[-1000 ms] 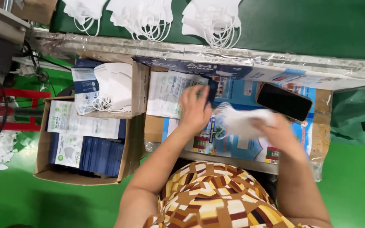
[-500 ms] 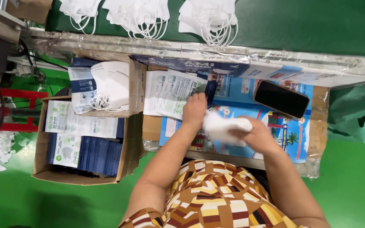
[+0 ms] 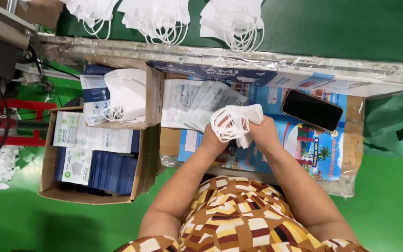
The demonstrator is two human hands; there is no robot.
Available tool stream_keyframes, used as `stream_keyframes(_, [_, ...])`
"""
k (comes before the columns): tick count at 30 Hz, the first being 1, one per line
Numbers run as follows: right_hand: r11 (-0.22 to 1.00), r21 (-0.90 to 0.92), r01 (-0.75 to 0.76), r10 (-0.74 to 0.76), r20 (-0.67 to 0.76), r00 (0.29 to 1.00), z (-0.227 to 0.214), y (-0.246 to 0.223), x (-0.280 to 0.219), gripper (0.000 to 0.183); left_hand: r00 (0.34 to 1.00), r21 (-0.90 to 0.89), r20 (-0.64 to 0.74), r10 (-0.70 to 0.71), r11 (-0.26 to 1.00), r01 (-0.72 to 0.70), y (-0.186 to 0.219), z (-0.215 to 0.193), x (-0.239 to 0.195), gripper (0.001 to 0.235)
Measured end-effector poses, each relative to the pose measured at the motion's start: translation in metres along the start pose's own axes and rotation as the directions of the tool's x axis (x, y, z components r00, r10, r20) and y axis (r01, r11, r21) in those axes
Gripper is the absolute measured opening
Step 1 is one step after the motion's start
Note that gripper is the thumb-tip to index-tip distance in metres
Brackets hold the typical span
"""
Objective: The recorder is packaging individual white face masks into blue and white retail bags at a workstation.
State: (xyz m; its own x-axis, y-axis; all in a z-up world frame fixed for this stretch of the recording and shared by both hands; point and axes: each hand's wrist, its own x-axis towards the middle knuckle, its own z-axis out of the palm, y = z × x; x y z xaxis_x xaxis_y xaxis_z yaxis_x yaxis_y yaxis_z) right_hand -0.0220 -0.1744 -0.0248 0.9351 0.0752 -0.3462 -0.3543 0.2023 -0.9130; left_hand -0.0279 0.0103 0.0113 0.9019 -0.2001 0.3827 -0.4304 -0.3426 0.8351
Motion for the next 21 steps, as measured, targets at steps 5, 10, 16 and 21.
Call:
stream_keyframes(5, [0.872,-0.434,0.227,-0.302,-0.112,0.947,0.012,-0.041,-0.005,0.022,0.997,0.254,-0.063,-0.052,0.965,0.066,0.001,-0.007,0.012,0.017])
stream_keyframes(10, [0.727,-0.653,0.212,-0.441,-0.208,0.873,-0.005,-0.023,0.009,0.018,0.998,0.269,0.013,0.068,0.961,-0.069,0.009,0.019,0.005,0.014])
stream_keyframes(16, [0.994,0.059,-0.093,0.076,0.247,0.966,-0.024,-0.012,-0.012,0.022,0.944,-0.228,0.007,-0.331,0.918,0.324,0.026,-0.006,0.025,0.018])
stream_keyframes(21, [0.794,-0.491,0.359,-0.154,0.409,0.900,-0.017,-0.005,-0.020,0.033,0.989,0.109,0.148,-0.019,0.994,0.003,0.019,-0.023,0.031,0.010])
